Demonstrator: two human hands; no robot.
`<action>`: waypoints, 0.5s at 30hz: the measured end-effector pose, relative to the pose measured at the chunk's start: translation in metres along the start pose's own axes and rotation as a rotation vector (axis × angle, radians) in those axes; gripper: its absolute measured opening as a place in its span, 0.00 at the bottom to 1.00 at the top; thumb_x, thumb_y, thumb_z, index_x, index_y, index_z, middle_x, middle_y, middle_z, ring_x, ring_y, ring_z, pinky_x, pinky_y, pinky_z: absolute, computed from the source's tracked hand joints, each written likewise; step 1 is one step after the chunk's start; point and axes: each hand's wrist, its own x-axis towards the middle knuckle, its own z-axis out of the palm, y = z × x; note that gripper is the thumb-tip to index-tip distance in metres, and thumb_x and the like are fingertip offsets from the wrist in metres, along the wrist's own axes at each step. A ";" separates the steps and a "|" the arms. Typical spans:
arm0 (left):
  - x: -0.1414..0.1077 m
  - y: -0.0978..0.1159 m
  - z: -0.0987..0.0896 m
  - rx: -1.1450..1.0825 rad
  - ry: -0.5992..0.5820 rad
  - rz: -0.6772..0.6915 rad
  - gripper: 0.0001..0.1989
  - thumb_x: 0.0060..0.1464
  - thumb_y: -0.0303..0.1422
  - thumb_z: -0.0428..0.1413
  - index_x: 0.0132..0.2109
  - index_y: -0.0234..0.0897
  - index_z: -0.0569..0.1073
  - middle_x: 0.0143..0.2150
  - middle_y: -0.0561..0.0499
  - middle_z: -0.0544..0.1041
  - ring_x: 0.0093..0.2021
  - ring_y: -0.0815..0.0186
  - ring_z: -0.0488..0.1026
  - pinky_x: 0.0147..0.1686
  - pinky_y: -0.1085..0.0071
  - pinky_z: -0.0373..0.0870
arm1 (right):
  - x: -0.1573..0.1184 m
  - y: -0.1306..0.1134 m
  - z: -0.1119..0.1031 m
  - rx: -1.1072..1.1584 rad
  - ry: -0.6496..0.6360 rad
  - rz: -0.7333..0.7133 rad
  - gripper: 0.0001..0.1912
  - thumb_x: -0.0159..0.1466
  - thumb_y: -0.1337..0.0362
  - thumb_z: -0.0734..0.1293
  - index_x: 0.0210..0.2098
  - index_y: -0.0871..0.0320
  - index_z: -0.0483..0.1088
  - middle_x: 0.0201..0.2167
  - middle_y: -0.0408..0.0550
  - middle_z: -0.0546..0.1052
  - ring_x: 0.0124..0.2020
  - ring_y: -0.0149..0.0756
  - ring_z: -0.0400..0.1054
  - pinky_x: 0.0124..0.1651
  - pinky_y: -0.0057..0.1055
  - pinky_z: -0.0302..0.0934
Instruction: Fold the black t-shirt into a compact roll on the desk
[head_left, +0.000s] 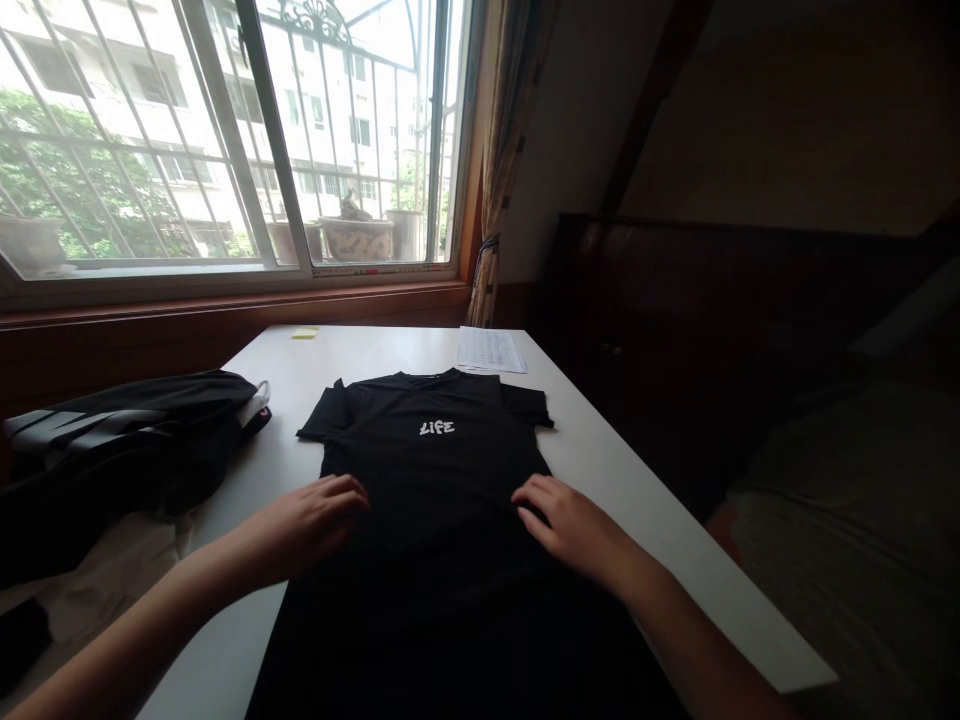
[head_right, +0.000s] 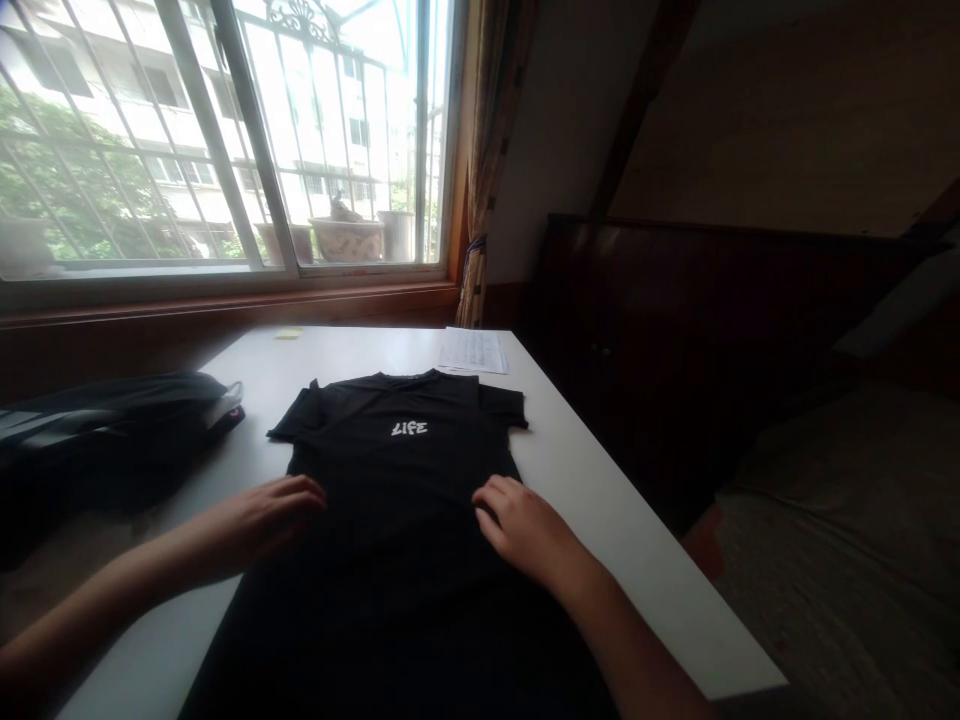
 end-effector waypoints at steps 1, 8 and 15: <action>0.018 -0.008 0.005 -0.016 0.013 -0.013 0.17 0.63 0.27 0.50 0.56 0.41 0.74 0.59 0.46 0.74 0.54 0.63 0.74 0.53 0.68 0.74 | 0.015 -0.007 0.009 -0.008 0.035 -0.036 0.19 0.71 0.61 0.58 0.57 0.54 0.70 0.56 0.51 0.74 0.55 0.41 0.69 0.57 0.36 0.63; 0.119 -0.057 0.077 0.168 0.008 -0.351 0.27 0.69 0.42 0.46 0.69 0.36 0.61 0.73 0.40 0.54 0.72 0.47 0.50 0.67 0.44 0.54 | 0.090 -0.042 0.087 -0.044 -0.042 0.015 0.36 0.72 0.47 0.53 0.72 0.64 0.50 0.74 0.56 0.46 0.74 0.50 0.39 0.73 0.49 0.37; 0.125 -0.093 0.100 0.190 0.006 -0.482 0.31 0.69 0.50 0.40 0.73 0.43 0.53 0.75 0.48 0.48 0.75 0.54 0.41 0.70 0.47 0.39 | 0.066 0.001 0.097 -0.122 0.074 0.228 0.39 0.73 0.44 0.49 0.73 0.65 0.47 0.74 0.56 0.43 0.75 0.47 0.36 0.73 0.48 0.32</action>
